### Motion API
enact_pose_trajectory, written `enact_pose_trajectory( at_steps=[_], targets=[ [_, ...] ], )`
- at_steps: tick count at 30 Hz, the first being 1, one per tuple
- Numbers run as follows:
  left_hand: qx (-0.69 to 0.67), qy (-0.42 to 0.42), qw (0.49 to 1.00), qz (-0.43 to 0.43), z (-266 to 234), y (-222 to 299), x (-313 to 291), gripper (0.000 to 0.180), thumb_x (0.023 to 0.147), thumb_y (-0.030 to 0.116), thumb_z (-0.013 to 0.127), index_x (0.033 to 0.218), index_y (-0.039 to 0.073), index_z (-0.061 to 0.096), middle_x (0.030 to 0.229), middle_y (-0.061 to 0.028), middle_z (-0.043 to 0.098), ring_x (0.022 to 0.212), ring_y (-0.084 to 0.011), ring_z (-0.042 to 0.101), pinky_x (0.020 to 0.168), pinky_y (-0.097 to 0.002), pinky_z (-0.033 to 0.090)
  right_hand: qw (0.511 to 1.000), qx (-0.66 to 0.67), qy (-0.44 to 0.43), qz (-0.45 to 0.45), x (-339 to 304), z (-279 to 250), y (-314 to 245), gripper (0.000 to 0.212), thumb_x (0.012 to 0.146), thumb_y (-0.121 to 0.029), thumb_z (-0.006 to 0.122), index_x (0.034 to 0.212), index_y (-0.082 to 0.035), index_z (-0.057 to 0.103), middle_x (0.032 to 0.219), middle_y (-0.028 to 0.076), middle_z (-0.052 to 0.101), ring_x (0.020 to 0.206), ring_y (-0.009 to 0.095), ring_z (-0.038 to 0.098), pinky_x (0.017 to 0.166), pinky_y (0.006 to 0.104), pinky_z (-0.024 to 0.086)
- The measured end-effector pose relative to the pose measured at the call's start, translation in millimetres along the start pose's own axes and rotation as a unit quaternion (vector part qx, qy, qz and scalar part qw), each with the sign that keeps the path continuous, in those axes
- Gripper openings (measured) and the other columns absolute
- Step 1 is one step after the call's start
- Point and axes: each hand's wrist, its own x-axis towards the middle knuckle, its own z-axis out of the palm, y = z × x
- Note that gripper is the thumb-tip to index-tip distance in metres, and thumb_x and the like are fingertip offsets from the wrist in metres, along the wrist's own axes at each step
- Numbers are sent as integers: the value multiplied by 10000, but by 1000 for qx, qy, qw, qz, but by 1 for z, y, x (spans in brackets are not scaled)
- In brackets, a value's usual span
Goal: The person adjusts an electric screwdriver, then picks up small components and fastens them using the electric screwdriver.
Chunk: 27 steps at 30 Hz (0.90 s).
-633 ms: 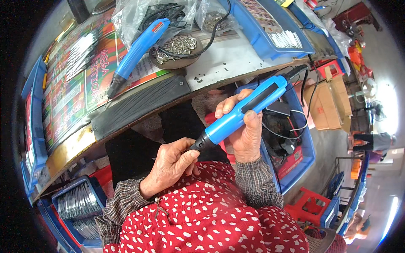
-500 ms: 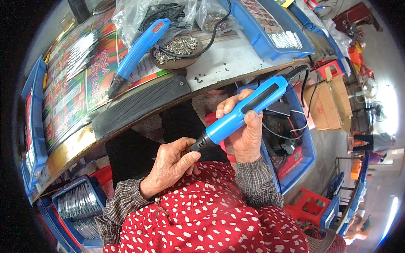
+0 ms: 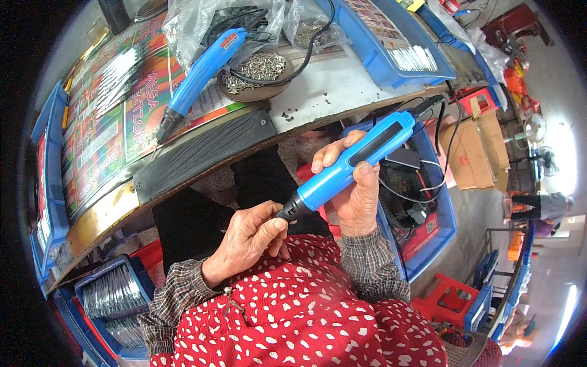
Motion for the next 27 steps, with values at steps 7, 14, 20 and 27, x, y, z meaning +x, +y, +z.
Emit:
enact_pose_trajectory(
  at_steps=[7, 14, 20, 27],
  targets=[
    [-7, 2, 1000, -9, 2, 0, 0, 244, 936, 162, 494, 997, -69, 541, 594, -35, 539, 498, -77, 560, 446, -213, 454, 1000, -3, -1, -7, -1, 7, -2, 472, 751, -391, 716, 1004, -81, 465, 781, 75, 539, 721, 211, 508, 664, 304, 460],
    [27, 43, 998, 26, 2, 0, 2, 241, 904, 147, 549, 987, -79, 547, 620, -50, 552, 508, -78, 565, 457, -216, 455, 1000, 4, -6, -5, 3, 6, -2, 476, 753, -393, 715, 1018, -82, 471, 783, 76, 538, 730, 212, 510, 670, 307, 457],
    [25, 33, 999, 10, -1, 8, 5, 191, 900, 113, 530, 958, -67, 554, 630, -44, 539, 503, -76, 544, 462, -222, 447, 1000, 19, -1, -7, 5, 0, 1, 464, 726, -345, 728, 1035, -93, 491, 797, 100, 578, 763, 247, 565, 715, 358, 484],
    [46, 35, 998, -41, 5, 25, 5, 193, 907, 100, 445, 912, -62, 548, 604, -36, 512, 470, -83, 484, 447, -229, 420, 991, 121, 25, 54, 5, 7, -1, 389, 714, -209, 726, 1009, -75, 511, 803, 124, 593, 747, 248, 592, 710, 370, 494]
  ],
)
